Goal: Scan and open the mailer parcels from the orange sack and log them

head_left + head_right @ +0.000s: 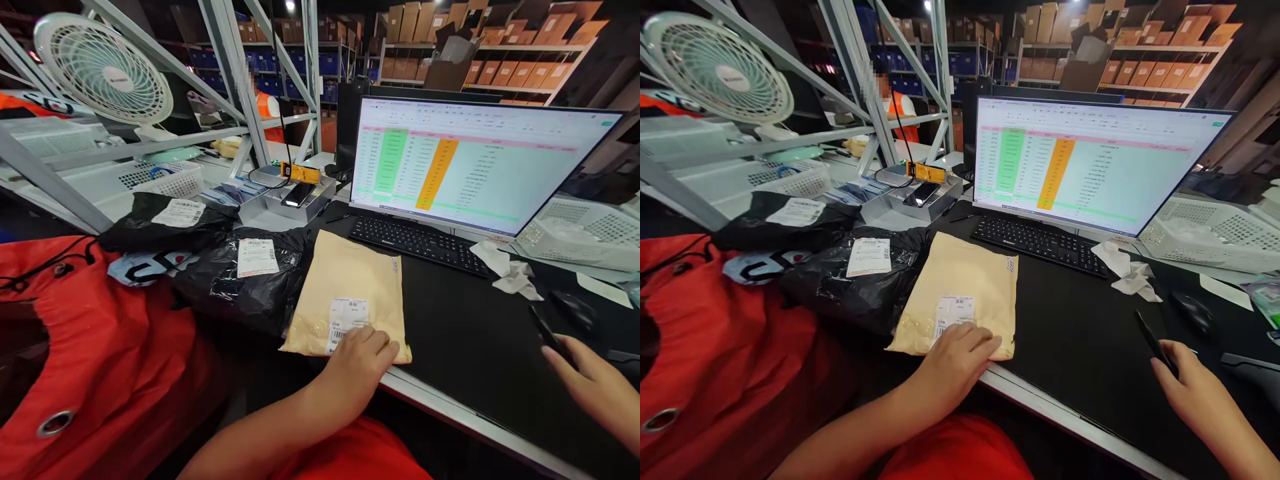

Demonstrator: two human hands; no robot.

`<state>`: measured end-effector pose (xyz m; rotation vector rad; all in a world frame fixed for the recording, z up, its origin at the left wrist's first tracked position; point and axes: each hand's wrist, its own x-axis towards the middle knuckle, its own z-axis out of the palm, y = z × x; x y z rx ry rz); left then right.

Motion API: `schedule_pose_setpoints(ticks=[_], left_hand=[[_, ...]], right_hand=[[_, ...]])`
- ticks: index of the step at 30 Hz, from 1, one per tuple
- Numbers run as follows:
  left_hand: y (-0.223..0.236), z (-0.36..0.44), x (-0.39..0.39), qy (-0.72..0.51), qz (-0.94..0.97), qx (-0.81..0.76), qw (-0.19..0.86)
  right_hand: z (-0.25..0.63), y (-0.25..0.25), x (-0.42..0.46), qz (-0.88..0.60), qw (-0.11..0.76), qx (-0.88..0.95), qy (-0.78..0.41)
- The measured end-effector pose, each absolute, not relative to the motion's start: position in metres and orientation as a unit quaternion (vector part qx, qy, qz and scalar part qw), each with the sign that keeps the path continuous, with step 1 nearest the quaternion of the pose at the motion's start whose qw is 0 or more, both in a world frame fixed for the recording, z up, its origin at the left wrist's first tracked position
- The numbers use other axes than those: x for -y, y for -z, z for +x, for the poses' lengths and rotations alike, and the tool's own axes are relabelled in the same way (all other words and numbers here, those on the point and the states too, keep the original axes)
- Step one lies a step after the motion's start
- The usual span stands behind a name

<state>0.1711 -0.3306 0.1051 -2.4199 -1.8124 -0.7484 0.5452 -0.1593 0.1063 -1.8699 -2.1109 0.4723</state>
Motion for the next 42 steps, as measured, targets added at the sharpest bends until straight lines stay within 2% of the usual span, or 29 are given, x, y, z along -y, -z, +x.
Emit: schedule_pose_setpoints(ticks=[5,10,12,14,17,20,23,30,33,36,38,42], left_hand=[[-0.088,0.162,0.343,0.185,-0.826,0.533,0.012],[-0.087,0.125,0.367,0.219,-0.804,0.550,0.048],[-0.092,0.117,0.372,0.212,-0.798,0.563,0.051],[-0.099,0.116,0.375,0.204,-0.789,0.580,0.002],[-0.110,0.126,0.373,0.223,-0.739,0.632,-0.065],[-0.110,0.143,0.367,0.276,-0.667,0.691,0.040],[-0.100,0.161,0.363,0.270,-0.637,0.709,0.134],[-0.079,0.165,0.368,0.290,-0.683,0.655,0.144],[-0.072,0.160,0.371,0.310,-0.679,0.652,0.133],[-0.065,0.156,0.377,0.344,-0.667,0.647,0.131],[-0.065,0.153,0.379,0.355,-0.663,0.648,0.121],[-0.085,0.142,0.376,0.319,-0.673,0.661,0.096]], right_hand=[[0.506,-0.139,0.164,-0.597,0.149,0.755,-0.227],[0.470,-0.137,0.176,-0.502,0.128,0.839,-0.168],[0.456,-0.132,0.179,-0.467,0.148,0.860,-0.138],[0.444,-0.129,0.181,-0.418,0.173,0.888,-0.082],[0.430,-0.128,0.180,-0.339,0.165,0.926,0.010],[0.424,-0.128,0.179,-0.272,0.171,0.942,0.098],[0.415,-0.128,0.186,-0.171,0.210,0.949,0.162],[0.370,-0.124,0.201,-0.012,0.159,0.959,0.234],[0.399,-0.128,0.156,-0.054,0.152,0.935,0.316],[0.465,-0.130,0.099,-0.230,0.152,0.883,0.380],[0.511,-0.122,0.075,-0.311,0.161,0.856,0.380],[0.568,-0.086,0.070,-0.495,0.135,0.812,0.277]])
